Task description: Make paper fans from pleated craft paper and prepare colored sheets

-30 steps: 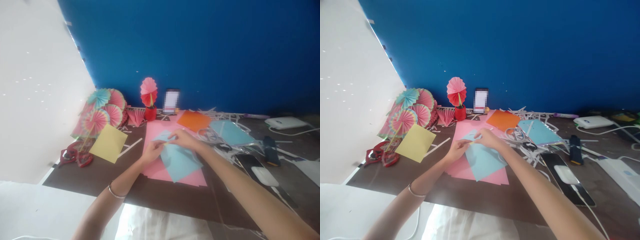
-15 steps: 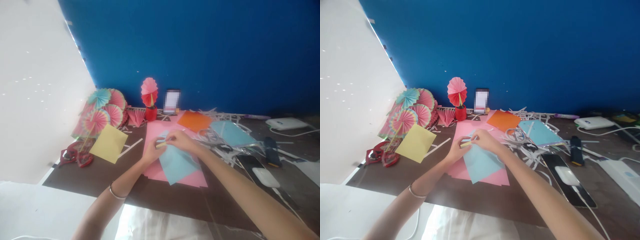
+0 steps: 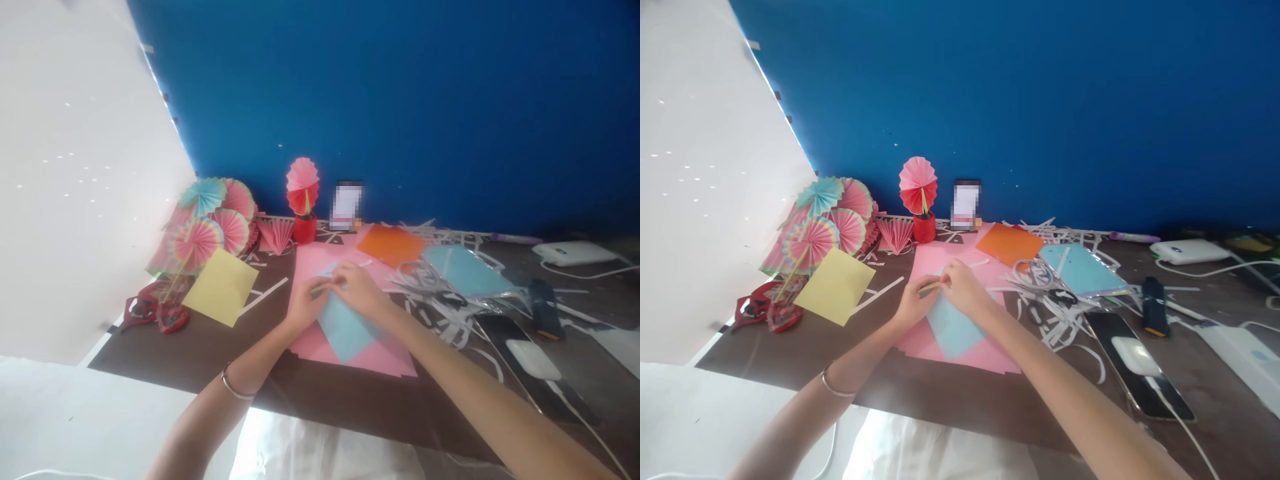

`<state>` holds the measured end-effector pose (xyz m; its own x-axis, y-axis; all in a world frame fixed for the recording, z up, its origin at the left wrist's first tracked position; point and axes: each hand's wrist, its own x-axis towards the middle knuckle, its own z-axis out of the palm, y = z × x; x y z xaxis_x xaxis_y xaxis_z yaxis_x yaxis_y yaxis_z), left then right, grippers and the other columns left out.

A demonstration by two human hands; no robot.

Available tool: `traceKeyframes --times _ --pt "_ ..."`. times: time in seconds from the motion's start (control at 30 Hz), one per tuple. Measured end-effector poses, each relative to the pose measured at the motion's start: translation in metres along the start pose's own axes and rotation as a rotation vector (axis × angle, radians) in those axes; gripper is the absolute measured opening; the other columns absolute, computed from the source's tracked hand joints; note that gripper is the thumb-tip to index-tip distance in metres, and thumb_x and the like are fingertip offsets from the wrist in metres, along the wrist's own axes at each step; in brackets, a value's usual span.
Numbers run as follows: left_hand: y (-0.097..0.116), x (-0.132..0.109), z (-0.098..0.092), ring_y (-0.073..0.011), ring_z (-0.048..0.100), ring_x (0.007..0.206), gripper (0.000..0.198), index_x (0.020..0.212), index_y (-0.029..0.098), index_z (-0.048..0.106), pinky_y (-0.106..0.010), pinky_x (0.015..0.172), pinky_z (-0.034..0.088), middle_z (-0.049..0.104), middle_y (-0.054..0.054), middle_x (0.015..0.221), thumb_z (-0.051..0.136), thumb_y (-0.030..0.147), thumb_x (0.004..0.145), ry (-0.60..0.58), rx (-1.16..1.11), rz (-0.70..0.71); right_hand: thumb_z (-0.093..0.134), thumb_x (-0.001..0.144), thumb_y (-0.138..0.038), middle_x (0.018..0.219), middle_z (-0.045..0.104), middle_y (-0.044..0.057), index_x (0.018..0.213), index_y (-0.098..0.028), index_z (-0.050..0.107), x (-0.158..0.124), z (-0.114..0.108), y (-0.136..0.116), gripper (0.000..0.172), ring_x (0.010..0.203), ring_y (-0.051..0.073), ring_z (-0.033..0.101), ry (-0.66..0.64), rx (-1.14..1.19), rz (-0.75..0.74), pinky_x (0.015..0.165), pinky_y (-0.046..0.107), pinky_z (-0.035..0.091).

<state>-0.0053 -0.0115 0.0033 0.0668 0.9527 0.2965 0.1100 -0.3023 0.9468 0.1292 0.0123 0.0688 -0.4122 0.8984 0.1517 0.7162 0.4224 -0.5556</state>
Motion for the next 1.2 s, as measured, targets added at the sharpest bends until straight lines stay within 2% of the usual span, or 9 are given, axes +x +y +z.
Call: traceKeyframes --times 0.17,0.3,0.6,0.93,1.07,1.2 --pt "0.004 -0.001 0.001 -0.0176 0.062 0.083 0.024 0.088 0.014 0.065 -0.028 0.071 0.048 0.068 -0.007 0.089 0.047 0.006 0.073 -0.059 0.007 -0.047 0.055 0.071 -0.010 0.079 0.056 0.005 0.062 -0.017 0.058 -0.007 0.003 -0.004 0.011 0.074 0.016 0.054 0.009 0.013 0.016 0.069 0.027 0.043" --pt "0.007 -0.002 0.002 -0.0178 0.061 0.087 0.025 0.087 0.014 0.065 -0.028 0.075 0.048 0.068 -0.006 0.089 0.046 0.005 0.072 -0.066 0.009 -0.064 0.054 0.070 -0.012 0.077 0.058 0.005 0.061 -0.018 0.060 -0.010 0.003 -0.008 0.012 0.072 0.016 0.055 0.004 0.044 0.027 0.067 0.026 0.043" --pt "0.010 -0.003 0.000 -0.0147 0.062 0.082 0.029 0.089 0.014 0.064 -0.025 0.075 0.048 0.068 -0.004 0.087 0.045 0.002 0.071 -0.052 0.017 0.017 0.053 0.069 -0.015 0.069 0.060 0.004 0.059 -0.017 0.060 -0.014 0.006 -0.015 0.012 0.067 0.015 0.056 0.050 0.126 0.060 0.064 0.026 0.043" --pt "0.016 -0.004 -0.001 -0.0164 0.063 0.079 0.033 0.085 0.013 0.062 -0.027 0.074 0.049 0.068 -0.006 0.086 0.045 -0.005 0.064 -0.011 0.052 -0.004 0.053 0.068 -0.018 0.072 0.061 0.004 0.058 -0.017 0.061 -0.016 0.008 -0.023 0.012 0.068 0.016 0.056 0.043 0.157 0.098 0.063 0.027 0.043" --pt "0.010 -0.003 0.000 -0.0181 0.062 0.085 0.031 0.087 0.014 0.062 -0.030 0.078 0.049 0.067 -0.007 0.090 0.047 -0.003 0.065 0.011 0.015 -0.044 0.052 0.069 -0.018 0.073 0.061 0.004 0.059 -0.017 0.060 -0.018 0.007 -0.024 0.012 0.069 0.016 0.056 0.038 0.167 0.094 0.063 0.026 0.043" --pt "-0.003 0.000 0.002 -0.0212 0.059 0.098 0.030 0.098 0.014 0.059 -0.033 0.082 0.048 0.062 -0.010 0.106 0.052 0.005 0.071 -0.015 -0.138 -0.112 0.054 0.068 -0.017 0.077 0.063 0.005 0.066 -0.016 0.063 -0.015 0.000 -0.019 0.009 0.071 0.016 0.057 0.060 0.118 0.118 0.064 0.026 0.043"
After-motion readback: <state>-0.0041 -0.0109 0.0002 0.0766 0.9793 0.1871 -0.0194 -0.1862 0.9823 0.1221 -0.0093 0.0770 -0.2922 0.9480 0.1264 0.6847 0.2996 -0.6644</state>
